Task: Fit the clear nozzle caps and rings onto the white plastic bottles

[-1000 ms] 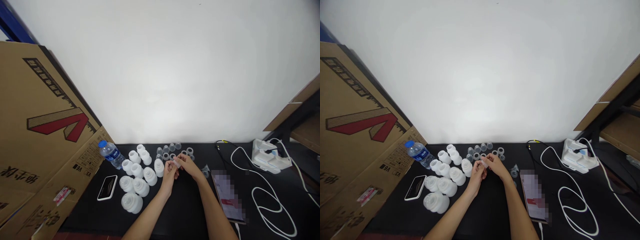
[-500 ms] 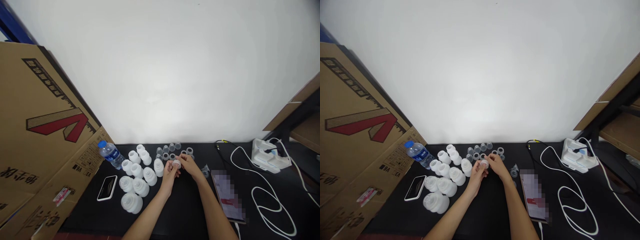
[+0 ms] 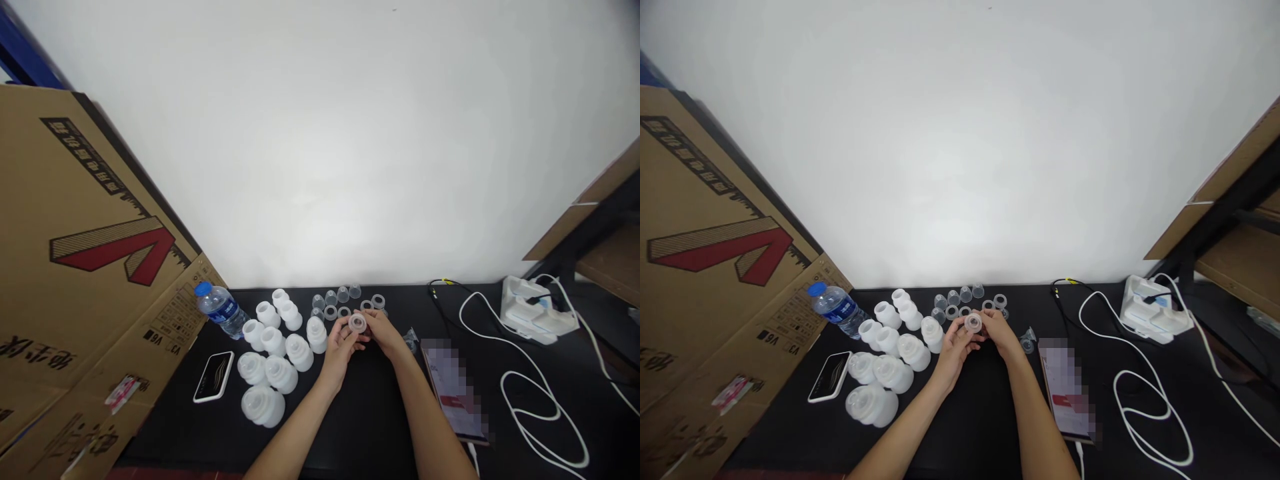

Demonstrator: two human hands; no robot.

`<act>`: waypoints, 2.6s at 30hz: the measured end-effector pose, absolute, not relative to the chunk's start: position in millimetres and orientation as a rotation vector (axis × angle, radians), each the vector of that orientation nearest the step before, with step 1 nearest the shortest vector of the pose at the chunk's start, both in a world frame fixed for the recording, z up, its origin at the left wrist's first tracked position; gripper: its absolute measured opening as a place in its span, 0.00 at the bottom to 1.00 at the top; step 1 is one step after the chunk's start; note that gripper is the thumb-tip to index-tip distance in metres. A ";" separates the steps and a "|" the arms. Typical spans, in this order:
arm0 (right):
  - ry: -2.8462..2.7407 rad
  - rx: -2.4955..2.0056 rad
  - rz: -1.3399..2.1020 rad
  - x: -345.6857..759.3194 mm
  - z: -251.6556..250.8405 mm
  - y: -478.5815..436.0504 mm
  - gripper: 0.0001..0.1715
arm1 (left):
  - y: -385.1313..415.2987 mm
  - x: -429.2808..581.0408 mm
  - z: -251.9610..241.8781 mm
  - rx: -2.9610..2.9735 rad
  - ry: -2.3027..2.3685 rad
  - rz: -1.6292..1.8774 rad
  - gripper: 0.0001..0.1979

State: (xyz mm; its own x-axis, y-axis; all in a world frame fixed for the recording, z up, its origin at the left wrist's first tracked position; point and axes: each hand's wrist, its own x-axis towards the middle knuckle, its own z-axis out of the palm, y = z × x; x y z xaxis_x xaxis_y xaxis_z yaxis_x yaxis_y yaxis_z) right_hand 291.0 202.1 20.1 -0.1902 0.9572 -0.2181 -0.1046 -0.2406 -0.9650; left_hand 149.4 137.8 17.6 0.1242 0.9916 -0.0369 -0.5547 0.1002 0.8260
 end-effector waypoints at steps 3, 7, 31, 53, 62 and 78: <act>-1.114 -1.188 1.602 290.3 20.1 201.2 0.34 | 138.7 149.6 17.7 0.779 0.757 1.318 0.23; -1.132 -1.202 1.611 289.5 20.9 200.5 0.33 | 140.4 149.0 19.2 0.809 0.834 1.334 0.25; -1.320 -1.201 1.586 284.6 28.6 195.6 0.30 | 139.4 147.1 22.1 0.877 0.933 1.337 0.20; -1.312 -1.172 1.598 284.6 34.0 192.7 0.30 | 136.3 146.9 28.2 0.884 0.917 1.282 0.21; -1.304 -1.209 1.607 284.7 30.9 192.9 0.28 | 138.0 146.8 25.1 0.854 0.882 1.298 0.20; -1.288 -1.203 1.609 283.7 27.5 193.3 0.29 | 138.6 144.6 20.0 0.844 0.866 1.284 0.19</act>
